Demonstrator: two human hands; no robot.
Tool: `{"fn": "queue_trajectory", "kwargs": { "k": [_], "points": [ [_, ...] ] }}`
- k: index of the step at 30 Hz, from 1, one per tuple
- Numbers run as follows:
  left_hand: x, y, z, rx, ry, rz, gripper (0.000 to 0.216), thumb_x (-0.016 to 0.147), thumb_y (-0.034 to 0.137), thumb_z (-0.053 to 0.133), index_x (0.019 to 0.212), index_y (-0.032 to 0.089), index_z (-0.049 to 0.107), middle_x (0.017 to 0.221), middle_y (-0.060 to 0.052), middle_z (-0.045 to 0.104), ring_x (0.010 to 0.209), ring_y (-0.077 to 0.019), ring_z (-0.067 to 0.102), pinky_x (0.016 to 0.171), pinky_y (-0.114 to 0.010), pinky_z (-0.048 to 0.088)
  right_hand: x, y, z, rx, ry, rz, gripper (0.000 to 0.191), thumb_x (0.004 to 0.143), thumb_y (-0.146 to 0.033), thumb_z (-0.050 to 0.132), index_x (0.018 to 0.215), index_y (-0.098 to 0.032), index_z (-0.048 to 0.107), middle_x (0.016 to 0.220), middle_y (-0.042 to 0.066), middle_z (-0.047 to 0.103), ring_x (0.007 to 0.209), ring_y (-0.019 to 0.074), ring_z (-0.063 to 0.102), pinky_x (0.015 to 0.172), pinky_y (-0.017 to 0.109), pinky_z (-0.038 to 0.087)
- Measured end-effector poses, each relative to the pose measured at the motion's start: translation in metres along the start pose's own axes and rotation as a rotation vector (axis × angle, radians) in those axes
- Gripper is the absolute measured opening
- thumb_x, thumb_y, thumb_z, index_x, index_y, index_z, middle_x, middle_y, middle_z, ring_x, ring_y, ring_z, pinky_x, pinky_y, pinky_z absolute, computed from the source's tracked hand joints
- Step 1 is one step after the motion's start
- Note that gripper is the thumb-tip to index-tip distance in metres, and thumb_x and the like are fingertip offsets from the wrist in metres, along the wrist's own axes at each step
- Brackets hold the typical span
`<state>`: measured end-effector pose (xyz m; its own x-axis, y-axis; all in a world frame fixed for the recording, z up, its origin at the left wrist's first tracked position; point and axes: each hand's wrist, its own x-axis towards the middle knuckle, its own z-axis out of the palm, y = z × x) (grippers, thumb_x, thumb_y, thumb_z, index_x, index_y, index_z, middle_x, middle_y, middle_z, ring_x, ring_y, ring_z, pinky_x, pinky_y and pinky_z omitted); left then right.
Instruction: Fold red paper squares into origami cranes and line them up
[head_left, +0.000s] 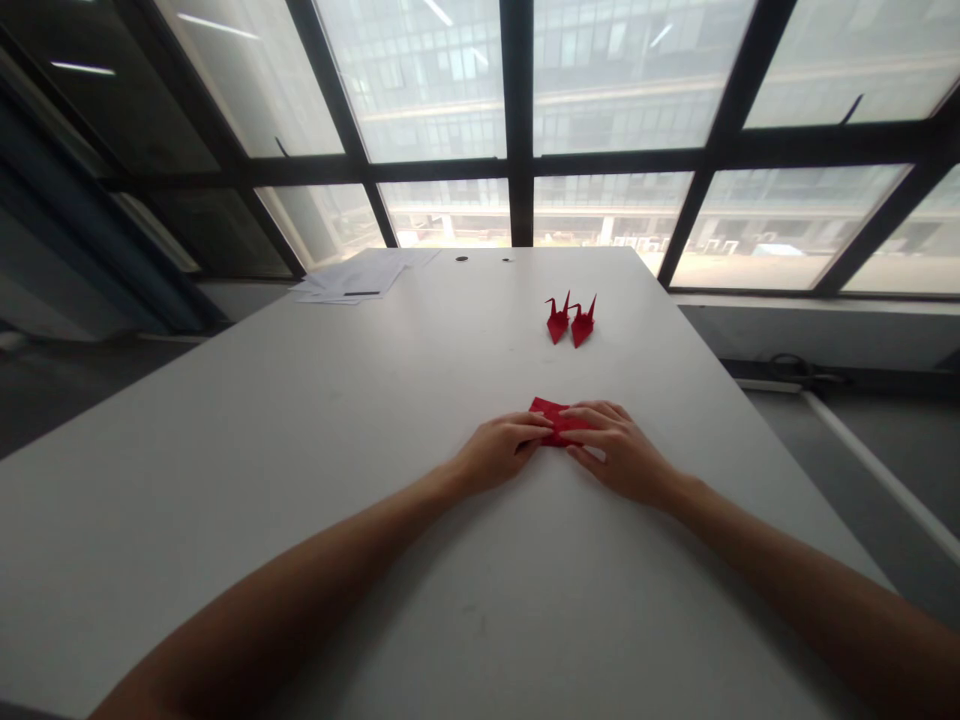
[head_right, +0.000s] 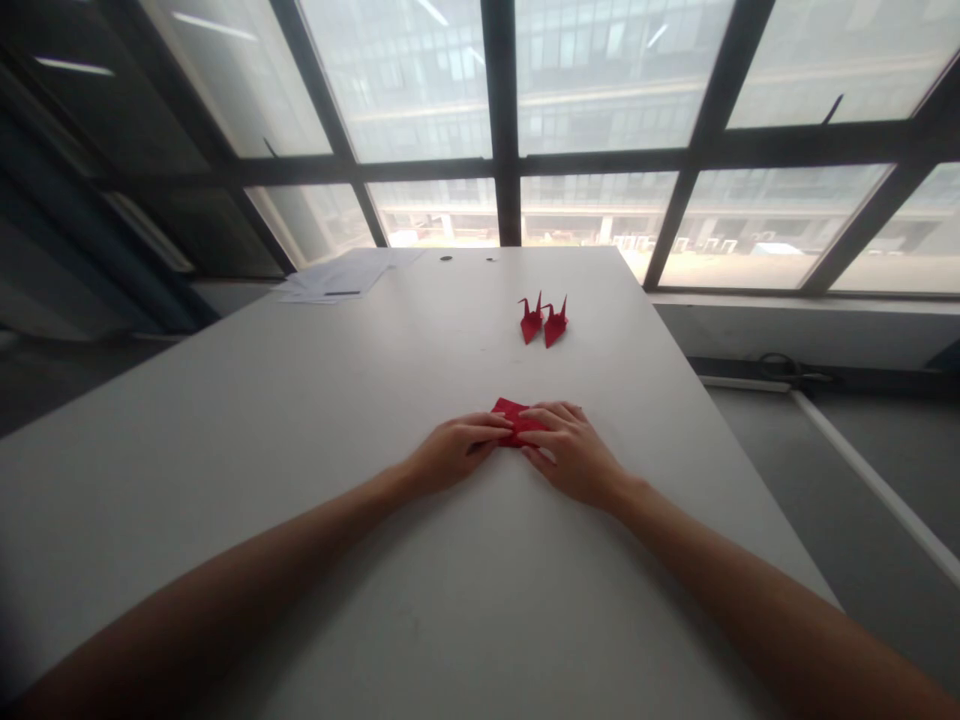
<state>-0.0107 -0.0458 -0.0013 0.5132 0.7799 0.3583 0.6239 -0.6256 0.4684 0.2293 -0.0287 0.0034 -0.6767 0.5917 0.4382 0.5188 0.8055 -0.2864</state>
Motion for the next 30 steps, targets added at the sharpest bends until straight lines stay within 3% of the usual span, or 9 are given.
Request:
{"fn": "queue_trajectory", "kwargs": {
  "k": [6,11,14,17,21,26,28,30],
  "points": [
    [0.0,0.001,-0.002,0.059,-0.033,0.022,0.033,0.096,0.023,0.048,0.122,0.026,0.068,0.131,-0.002,0.065,0.119,-0.0179,0.062,0.107,-0.031,0.046,-0.002,0.0,-0.002,-0.022,-0.086,0.019,0.038,0.1,-0.031,0.047,0.136,-0.036,0.058,0.146,0.001,0.054,0.139,0.0259,0.042,0.114,0.051,0.035],
    [0.001,0.003,-0.004,0.189,-0.083,0.078,0.035,0.1,0.025,0.044,0.13,0.028,0.062,0.136,-0.002,0.063,0.126,-0.0158,0.057,0.121,-0.04,0.025,-0.005,0.006,-0.001,-0.039,-0.224,0.007,0.051,0.101,-0.041,0.043,0.151,-0.032,0.037,0.156,0.003,0.039,0.148,0.0271,0.026,0.119,0.055,0.023],
    [-0.001,0.007,-0.003,0.291,-0.145,0.056,0.044,0.104,0.034,0.037,0.147,0.027,0.043,0.149,-0.005,0.05,0.139,-0.0175,0.045,0.122,-0.045,0.017,-0.007,0.008,0.0,-0.049,-0.263,0.009,0.053,0.102,-0.045,0.04,0.152,-0.03,0.035,0.158,0.004,0.035,0.149,0.0267,0.025,0.12,0.056,0.019],
    [-0.006,0.01,-0.003,0.363,-0.241,0.026,0.062,0.102,0.054,0.033,0.156,0.025,0.025,0.16,-0.008,0.031,0.15,-0.0237,0.022,0.121,-0.052,0.011,-0.007,0.006,0.001,-0.066,-0.254,0.017,0.052,0.102,-0.045,0.04,0.152,-0.031,0.036,0.158,0.004,0.034,0.148,0.0262,0.028,0.119,0.056,0.022],
    [-0.018,0.01,-0.008,0.419,-0.318,-0.062,0.079,0.095,0.069,0.03,0.157,0.021,0.02,0.163,-0.012,0.021,0.152,-0.0309,0.01,0.12,-0.055,0.011,-0.007,0.004,-0.001,-0.104,-0.232,0.032,0.05,0.102,-0.045,0.039,0.15,-0.032,0.039,0.156,0.005,0.04,0.145,0.0273,0.033,0.117,0.058,0.024],
    [-0.025,0.015,-0.007,0.495,-0.226,-0.223,0.087,0.092,0.072,0.032,0.153,0.01,0.031,0.157,-0.023,0.03,0.15,-0.0405,0.016,0.117,-0.06,0.016,-0.006,0.002,0.001,-0.131,-0.223,0.052,0.05,0.101,-0.048,0.037,0.148,-0.031,0.043,0.154,0.007,0.043,0.143,0.0286,0.037,0.114,0.059,0.024],
    [-0.023,0.024,-0.004,0.543,-0.116,-0.262,0.079,0.096,0.064,0.034,0.151,0.007,0.033,0.155,-0.025,0.033,0.149,-0.0414,0.015,0.117,-0.061,0.014,-0.005,0.0,0.001,-0.139,-0.213,0.059,0.05,0.101,-0.049,0.038,0.146,-0.03,0.046,0.153,0.007,0.045,0.142,0.0289,0.038,0.113,0.057,0.026],
    [-0.019,0.034,0.0,0.571,-0.04,-0.213,0.063,0.101,0.048,0.032,0.15,0.008,0.035,0.157,-0.023,0.032,0.151,-0.037,0.014,0.12,-0.057,0.012,-0.003,-0.006,0.001,-0.152,-0.181,0.072,0.048,0.101,-0.05,0.04,0.142,-0.029,0.051,0.15,0.008,0.049,0.138,0.0293,0.042,0.111,0.055,0.029]
  ]
}}
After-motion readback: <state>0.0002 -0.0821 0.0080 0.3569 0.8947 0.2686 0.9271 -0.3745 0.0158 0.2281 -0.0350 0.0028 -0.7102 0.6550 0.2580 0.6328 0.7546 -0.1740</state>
